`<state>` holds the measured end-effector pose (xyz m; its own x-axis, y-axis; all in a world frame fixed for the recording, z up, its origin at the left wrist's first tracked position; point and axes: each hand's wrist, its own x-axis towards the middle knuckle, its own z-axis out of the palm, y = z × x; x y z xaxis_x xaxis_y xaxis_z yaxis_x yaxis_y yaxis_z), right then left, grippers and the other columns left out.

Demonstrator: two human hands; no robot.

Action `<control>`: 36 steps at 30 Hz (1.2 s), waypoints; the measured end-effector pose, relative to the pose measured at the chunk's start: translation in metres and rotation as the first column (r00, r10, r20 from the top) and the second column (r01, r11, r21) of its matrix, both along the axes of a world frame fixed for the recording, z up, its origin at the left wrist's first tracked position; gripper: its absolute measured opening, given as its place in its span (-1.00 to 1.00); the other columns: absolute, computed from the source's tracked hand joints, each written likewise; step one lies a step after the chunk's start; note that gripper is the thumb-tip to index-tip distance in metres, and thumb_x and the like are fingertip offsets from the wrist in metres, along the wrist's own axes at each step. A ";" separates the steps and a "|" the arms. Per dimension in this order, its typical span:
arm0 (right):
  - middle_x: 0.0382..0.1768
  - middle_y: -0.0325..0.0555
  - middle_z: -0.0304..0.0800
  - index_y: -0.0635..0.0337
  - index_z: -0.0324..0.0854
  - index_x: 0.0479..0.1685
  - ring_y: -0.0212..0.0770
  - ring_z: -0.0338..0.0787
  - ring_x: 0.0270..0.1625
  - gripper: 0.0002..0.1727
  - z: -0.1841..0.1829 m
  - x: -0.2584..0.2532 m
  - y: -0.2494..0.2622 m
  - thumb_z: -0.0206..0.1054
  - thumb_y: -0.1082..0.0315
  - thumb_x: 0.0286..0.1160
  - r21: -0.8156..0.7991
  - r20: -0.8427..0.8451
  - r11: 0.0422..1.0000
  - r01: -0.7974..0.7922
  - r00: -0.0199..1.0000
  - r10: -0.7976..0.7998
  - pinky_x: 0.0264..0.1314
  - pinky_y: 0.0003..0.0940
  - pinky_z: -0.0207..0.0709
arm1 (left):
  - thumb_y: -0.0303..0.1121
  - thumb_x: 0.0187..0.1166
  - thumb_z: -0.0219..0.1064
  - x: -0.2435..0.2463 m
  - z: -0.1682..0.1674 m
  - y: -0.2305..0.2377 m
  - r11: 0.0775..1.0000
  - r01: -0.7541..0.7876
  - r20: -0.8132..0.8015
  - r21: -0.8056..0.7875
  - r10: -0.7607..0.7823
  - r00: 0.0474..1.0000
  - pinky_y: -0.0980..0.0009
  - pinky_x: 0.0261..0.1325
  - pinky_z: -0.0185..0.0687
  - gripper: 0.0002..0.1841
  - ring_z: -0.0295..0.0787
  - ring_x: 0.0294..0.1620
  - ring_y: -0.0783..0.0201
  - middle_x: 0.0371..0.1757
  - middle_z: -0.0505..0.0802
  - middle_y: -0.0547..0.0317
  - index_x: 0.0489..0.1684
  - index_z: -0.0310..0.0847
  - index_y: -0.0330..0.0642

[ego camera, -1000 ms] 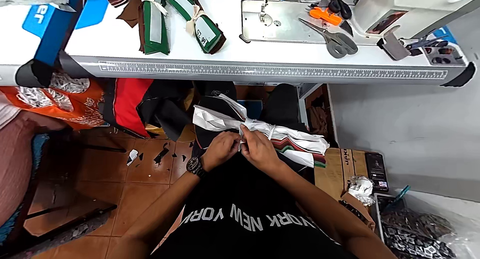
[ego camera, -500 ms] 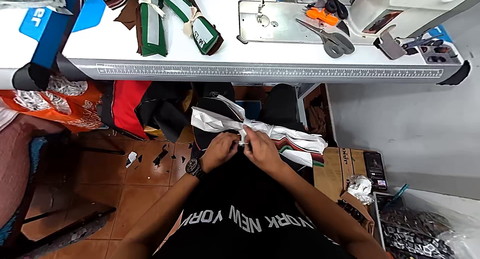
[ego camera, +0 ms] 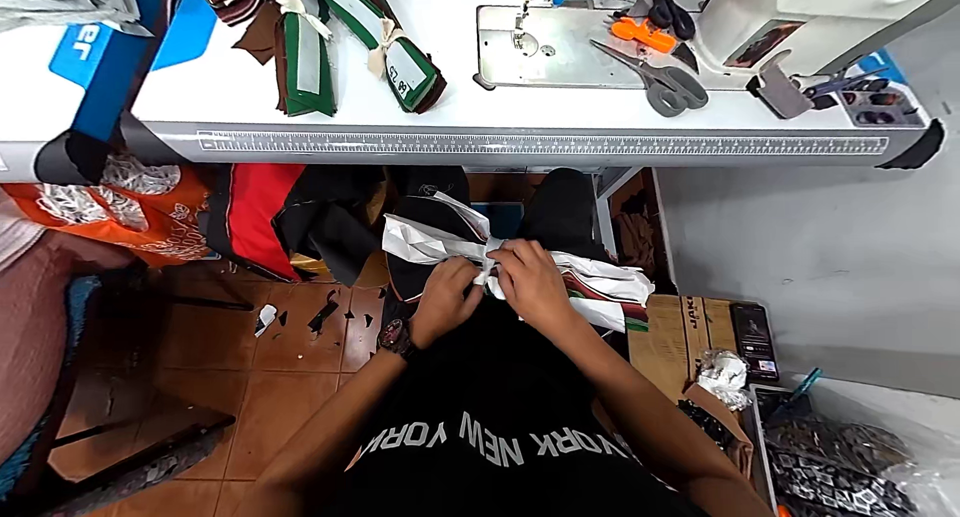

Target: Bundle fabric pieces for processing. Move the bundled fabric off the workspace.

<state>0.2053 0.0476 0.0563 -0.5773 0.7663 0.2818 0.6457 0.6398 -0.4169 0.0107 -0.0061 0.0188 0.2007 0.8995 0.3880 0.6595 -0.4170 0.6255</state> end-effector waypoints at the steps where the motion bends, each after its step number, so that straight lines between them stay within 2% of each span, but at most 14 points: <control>1: 0.13 -0.05 0.76 -0.05 0.84 0.12 0.07 0.71 0.21 -0.73 0.002 0.000 0.009 0.30 0.33 0.58 -0.052 0.026 0.998 -0.030 0.999 0.032 0.09 0.06 0.63 | -0.43 0.53 0.32 -0.004 0.008 -0.001 0.996 0.026 0.143 -0.091 -0.013 0.990 0.18 0.15 0.71 -0.85 0.76 -0.02 0.15 -0.11 0.80 -0.02 -0.19 0.74 -0.33; 3: 0.16 -0.05 0.74 -0.18 0.85 0.15 0.10 0.68 0.22 -0.68 0.007 -0.001 0.024 0.39 0.32 0.47 -0.151 0.126 0.982 -0.112 0.983 0.131 0.06 0.10 0.61 | -0.42 0.56 0.30 -0.020 0.023 -0.005 0.951 0.189 0.384 -0.243 -0.085 0.919 0.38 -0.04 0.66 -0.89 0.68 -0.15 0.33 -0.21 0.73 0.12 -0.34 0.66 -0.25; 5: 0.15 -0.04 0.70 -0.21 0.84 0.12 0.11 0.65 0.23 -0.62 0.015 -0.003 0.034 0.51 0.24 0.25 -0.215 0.262 0.964 -0.159 0.941 0.213 0.02 0.10 0.60 | -0.37 0.62 0.25 -0.039 0.030 -0.008 0.880 0.375 0.483 -0.292 -0.203 0.852 0.46 -0.24 0.59 -0.74 0.64 -0.34 0.42 -0.39 0.72 0.22 -0.53 0.66 -0.22; 7: 0.12 -0.02 0.64 -0.15 0.80 0.00 0.14 0.60 0.24 -0.62 0.025 -0.007 0.040 0.59 0.11 0.12 -0.236 0.410 0.949 -0.208 0.864 0.292 0.00 0.11 0.56 | -0.33 0.70 0.18 -0.044 0.033 -0.011 0.856 0.413 0.449 -0.311 -0.251 0.858 0.51 -0.37 0.53 -0.65 0.60 -0.46 0.47 -0.51 0.72 0.29 -0.56 0.71 -0.21; 9: 0.11 0.01 0.60 -0.04 0.80 -0.11 0.14 0.57 0.25 -0.65 0.033 -0.008 0.050 0.60 0.05 0.13 -0.281 0.459 0.912 -0.298 0.793 0.400 0.00 0.09 0.55 | -0.35 0.70 0.23 -0.034 0.037 -0.014 0.904 0.281 0.324 -0.322 -0.174 0.930 0.47 -0.34 0.63 -0.74 0.66 -0.44 0.46 -0.45 0.78 0.28 -0.40 0.76 -0.20; 11: 0.01 -0.01 0.65 0.10 0.80 -0.38 0.07 0.62 0.18 -0.78 0.040 0.002 0.074 0.57 0.15 0.20 -0.304 0.266 0.849 -0.432 0.817 0.512 0.05 0.03 0.62 | -0.38 0.66 0.29 -0.020 0.040 -0.015 0.930 0.160 0.178 -0.330 -0.105 0.978 0.32 -0.15 0.76 -0.84 0.75 -0.29 0.37 -0.22 0.83 0.17 -0.01 0.77 -0.19; 13: -0.04 0.06 0.74 0.27 0.78 -0.51 -0.02 0.70 0.14 -0.82 0.047 0.022 0.098 0.49 0.33 0.33 -0.320 -0.132 0.841 -0.437 0.899 0.417 0.21 -0.04 0.62 | -0.31 0.61 0.36 -0.010 0.034 -0.012 0.939 0.093 0.094 -0.333 -0.065 0.993 0.20 -0.15 0.76 -0.70 0.75 -0.26 0.26 -0.10 0.82 0.09 0.23 0.72 -0.17; 15: -0.02 0.00 0.77 0.27 0.72 -0.44 -0.16 0.74 0.14 -0.71 0.052 0.045 0.110 0.37 0.22 0.53 -0.357 -0.362 0.920 -0.162 0.932 0.024 0.22 -0.15 0.63 | -0.20 0.60 0.40 -0.003 0.027 -0.011 0.935 0.068 0.043 -0.349 -0.057 0.997 0.13 -0.15 0.76 -0.65 0.75 -0.23 0.22 -0.03 0.79 0.08 0.28 0.74 -0.09; 18: 0.25 0.16 0.71 0.24 0.69 0.19 0.09 0.74 0.26 -0.60 0.062 0.077 0.101 0.40 0.11 0.59 -0.319 -0.146 0.899 0.299 0.922 -0.359 0.30 0.13 0.62 | -0.26 0.60 0.39 0.001 0.034 -0.010 0.940 0.102 0.051 -0.326 -0.090 0.995 0.17 -0.14 0.77 -0.82 0.76 -0.24 0.27 -0.12 0.80 0.15 -0.03 0.83 -0.08; 20: 0.16 0.20 0.74 0.27 0.66 0.28 0.12 0.79 0.12 -0.61 0.067 0.084 0.068 0.42 0.26 0.55 -0.247 -0.099 0.913 0.326 0.928 -0.359 0.15 0.13 0.68 | -0.34 0.57 0.40 0.007 0.037 -0.006 0.965 0.147 0.069 -0.219 -0.135 0.988 0.28 -0.09 0.77 -0.87 0.77 -0.22 0.32 -0.18 0.82 0.18 -0.10 0.86 -0.11; 22: -0.10 0.00 0.86 0.24 0.65 0.23 -0.08 0.87 -0.14 -0.67 0.067 0.080 0.021 0.42 0.35 0.54 -0.297 -0.102 0.925 0.238 0.955 -0.279 -0.08 -0.03 0.79 | -0.38 0.57 0.42 0.020 0.037 0.002 0.971 0.214 0.057 -0.110 -0.209 0.976 0.27 0.08 0.81 -0.81 0.83 -0.07 0.27 -0.08 0.85 0.11 0.02 0.86 -0.15; 24: -0.16 -0.13 0.89 0.19 0.55 0.32 -0.18 0.89 -0.23 -0.61 0.057 0.073 -0.022 0.43 0.41 0.53 -0.377 -0.088 0.911 0.169 0.972 -0.217 -0.16 -0.10 0.82 | -0.40 0.58 0.42 0.035 0.036 0.009 0.958 0.278 -0.002 -0.075 -0.279 0.960 0.23 0.22 0.78 -0.77 0.82 0.08 0.19 0.04 0.84 0.04 0.13 0.82 -0.18; 31: -0.22 -0.13 0.86 0.25 0.55 0.46 -0.11 0.85 -0.21 -0.49 -0.011 0.057 -0.054 0.39 0.43 0.46 0.012 -0.128 0.965 0.263 0.957 -0.260 -0.15 -0.09 0.77 | -0.44 0.51 0.41 0.058 0.012 0.009 0.980 0.194 -0.135 0.051 -0.186 0.973 0.08 0.20 0.74 -0.91 0.82 0.07 0.02 -0.06 0.85 -0.03 -0.19 0.77 -0.25; 36: -0.05 -0.05 0.84 0.24 0.57 0.44 0.04 0.80 0.05 -0.29 -0.005 0.053 -0.045 0.61 0.16 0.22 0.007 -0.010 0.977 0.215 0.977 -0.215 0.07 -0.01 0.71 | -0.39 0.67 0.26 0.059 0.015 0.024 0.977 0.209 -0.219 0.042 -0.195 0.956 0.03 0.19 0.72 -0.80 0.82 0.12 -0.03 0.00 0.86 -0.06 -0.05 0.80 -0.25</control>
